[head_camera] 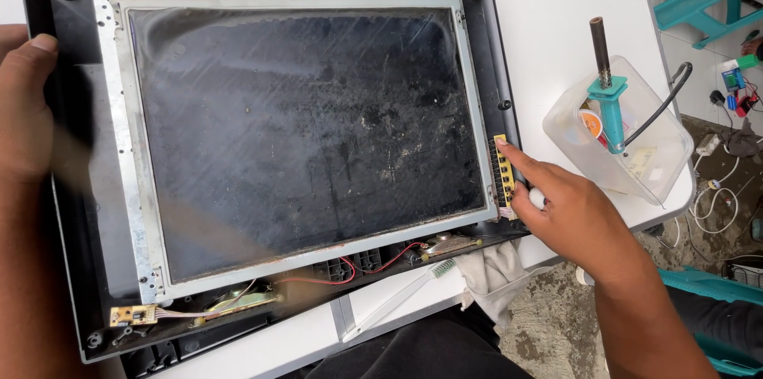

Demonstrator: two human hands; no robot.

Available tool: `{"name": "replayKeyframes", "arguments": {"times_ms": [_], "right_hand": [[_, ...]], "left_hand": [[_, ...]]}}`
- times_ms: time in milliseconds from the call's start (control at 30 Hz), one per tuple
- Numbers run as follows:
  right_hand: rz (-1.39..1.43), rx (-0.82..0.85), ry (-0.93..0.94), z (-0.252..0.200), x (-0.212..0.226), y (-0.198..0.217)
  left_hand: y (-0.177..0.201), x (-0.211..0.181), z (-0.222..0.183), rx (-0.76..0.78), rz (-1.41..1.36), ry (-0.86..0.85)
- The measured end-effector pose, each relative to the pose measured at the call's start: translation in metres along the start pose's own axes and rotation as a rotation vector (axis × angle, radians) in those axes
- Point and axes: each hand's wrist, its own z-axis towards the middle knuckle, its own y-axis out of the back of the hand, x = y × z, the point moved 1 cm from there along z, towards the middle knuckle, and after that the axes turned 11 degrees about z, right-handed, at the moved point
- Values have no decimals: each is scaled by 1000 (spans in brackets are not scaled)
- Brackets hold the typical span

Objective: Disassembling a computer monitor by unscrewing internal frame components and carefully lifting the LCD panel from the chassis.

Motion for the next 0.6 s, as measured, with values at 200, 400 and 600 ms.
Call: {"name": "replayKeyframes", "arguments": {"times_ms": [200, 400, 600], "right_hand": [[-2, -29, 55, -2, -1, -1], [119, -109, 126, -15, -1, -12], [112, -103, 32, -13, 1, -10]], "left_hand": [[-1, -9, -1, -41, 12, -28], [7, -40, -12, -68, 35, 129], [6, -48, -11, -47, -2, 46]]}}
